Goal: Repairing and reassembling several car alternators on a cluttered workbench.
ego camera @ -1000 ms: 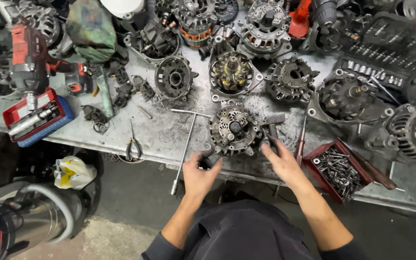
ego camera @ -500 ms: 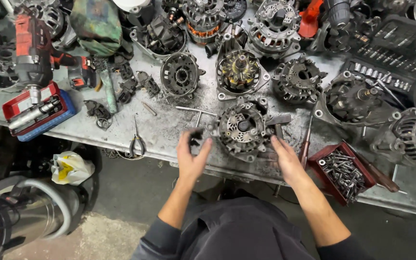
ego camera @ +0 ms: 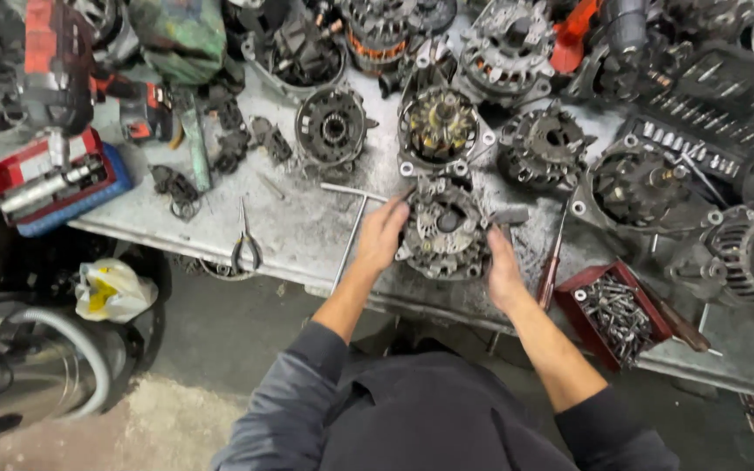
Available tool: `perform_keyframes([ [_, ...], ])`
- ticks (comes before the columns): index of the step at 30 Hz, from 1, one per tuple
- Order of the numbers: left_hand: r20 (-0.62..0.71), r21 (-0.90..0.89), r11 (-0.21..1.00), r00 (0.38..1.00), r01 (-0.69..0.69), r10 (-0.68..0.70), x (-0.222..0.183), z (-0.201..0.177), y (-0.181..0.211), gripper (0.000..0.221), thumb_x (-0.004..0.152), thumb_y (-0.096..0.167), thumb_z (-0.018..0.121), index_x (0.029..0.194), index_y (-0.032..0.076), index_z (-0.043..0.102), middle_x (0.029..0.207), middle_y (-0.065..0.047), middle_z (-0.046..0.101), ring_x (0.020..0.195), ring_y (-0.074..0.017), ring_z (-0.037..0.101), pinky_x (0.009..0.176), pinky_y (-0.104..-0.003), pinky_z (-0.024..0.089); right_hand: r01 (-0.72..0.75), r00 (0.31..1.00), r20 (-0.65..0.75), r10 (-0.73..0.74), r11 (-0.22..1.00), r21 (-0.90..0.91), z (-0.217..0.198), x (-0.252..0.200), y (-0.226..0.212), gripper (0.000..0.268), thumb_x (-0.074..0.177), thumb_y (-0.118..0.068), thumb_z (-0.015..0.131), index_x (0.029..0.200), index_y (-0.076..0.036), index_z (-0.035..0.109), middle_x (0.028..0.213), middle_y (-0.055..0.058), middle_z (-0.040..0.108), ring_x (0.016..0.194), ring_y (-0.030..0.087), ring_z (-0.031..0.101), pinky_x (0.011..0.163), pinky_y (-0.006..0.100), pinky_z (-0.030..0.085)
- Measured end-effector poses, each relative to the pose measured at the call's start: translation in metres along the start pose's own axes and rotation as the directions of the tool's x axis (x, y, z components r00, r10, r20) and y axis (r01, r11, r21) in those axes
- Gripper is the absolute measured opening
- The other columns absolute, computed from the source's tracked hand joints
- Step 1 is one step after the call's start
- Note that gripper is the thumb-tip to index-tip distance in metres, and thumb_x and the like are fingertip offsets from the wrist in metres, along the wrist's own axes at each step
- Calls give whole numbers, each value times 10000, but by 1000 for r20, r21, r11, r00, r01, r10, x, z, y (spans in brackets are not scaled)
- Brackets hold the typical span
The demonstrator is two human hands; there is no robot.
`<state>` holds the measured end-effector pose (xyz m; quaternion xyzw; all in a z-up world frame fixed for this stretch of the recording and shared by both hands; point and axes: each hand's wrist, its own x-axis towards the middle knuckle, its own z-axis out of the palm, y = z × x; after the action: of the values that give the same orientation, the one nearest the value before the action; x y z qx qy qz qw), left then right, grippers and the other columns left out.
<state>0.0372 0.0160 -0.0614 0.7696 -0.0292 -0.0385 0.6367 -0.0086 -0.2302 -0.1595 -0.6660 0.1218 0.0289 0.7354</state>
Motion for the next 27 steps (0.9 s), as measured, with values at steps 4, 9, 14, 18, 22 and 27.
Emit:
perform_keyframes([
  [4, -37, 2, 963, 962, 271, -271, 9, 8, -15, 621, 1053, 528, 414, 1371, 53, 659, 1382, -178, 641, 1379, -353, 513, 1213, -481, 321, -136, 980, -154, 129, 990, -34, 32, -17, -92, 706, 1066, -458, 501, 1495, 97, 415, 1549, 351, 386, 1481, 426, 342, 1243, 575, 209],
  [9, 99, 84, 808, 802, 583, -589, -26, -6, 84, 817, 1005, 641, 273, 1406, 13, 609, 1458, -267, 550, 1447, -394, 419, 1230, -517, 255, -562, 826, -260, 501, 768, -305, 101, -62, -250, 992, 787, -824, 488, 1545, -184, 487, 1541, 173, 498, 1477, 299, 408, 1275, 490, 156],
  [14, 140, 215, 770, 762, 600, -633, -45, -12, 79, 777, 998, 659, 251, 1402, 113, 627, 1451, -253, 556, 1433, -393, 439, 1219, -528, 282, -580, 807, -240, 540, 801, -147, 30, -35, -159, 946, 802, -758, 602, 1446, -67, 557, 1317, 192, 634, 1219, 347, 592, 1069, 513, 393],
  [18, 176, 248, 768, 752, 590, -635, -58, -22, 150, 749, 1022, 559, 205, 1454, 57, 556, 1495, -287, 503, 1455, -426, 403, 1249, -546, 233, -605, 787, -136, 602, 796, 22, 4, -26, -120, 844, 787, -780, 614, 1339, -142, 644, 1236, 138, 697, 1084, 325, 689, 873, 510, 564],
  [22, 175, 152, 786, 766, 599, -618, -79, -29, 192, 780, 1015, 549, 211, 1377, -9, 621, 1460, -300, 534, 1459, -426, 392, 1249, -539, 236, -629, 731, -141, 667, 740, 238, -28, -13, -39, 775, 731, -785, 693, 1106, -108, 724, 939, 124, 704, 850, 273, 660, 783, 479, 548],
  [27, 180, 141, 840, 820, 525, -543, -92, -32, 201, 713, 1017, 521, 265, 1407, 27, 600, 1420, -231, 603, 1425, -413, 440, 1229, -552, 276, -313, 931, -133, 339, 932, 182, -39, -9, 21, 699, 807, -635, 622, 1222, -75, 676, 1063, 155, 691, 941, 267, 662, 881, 438, 541],
])
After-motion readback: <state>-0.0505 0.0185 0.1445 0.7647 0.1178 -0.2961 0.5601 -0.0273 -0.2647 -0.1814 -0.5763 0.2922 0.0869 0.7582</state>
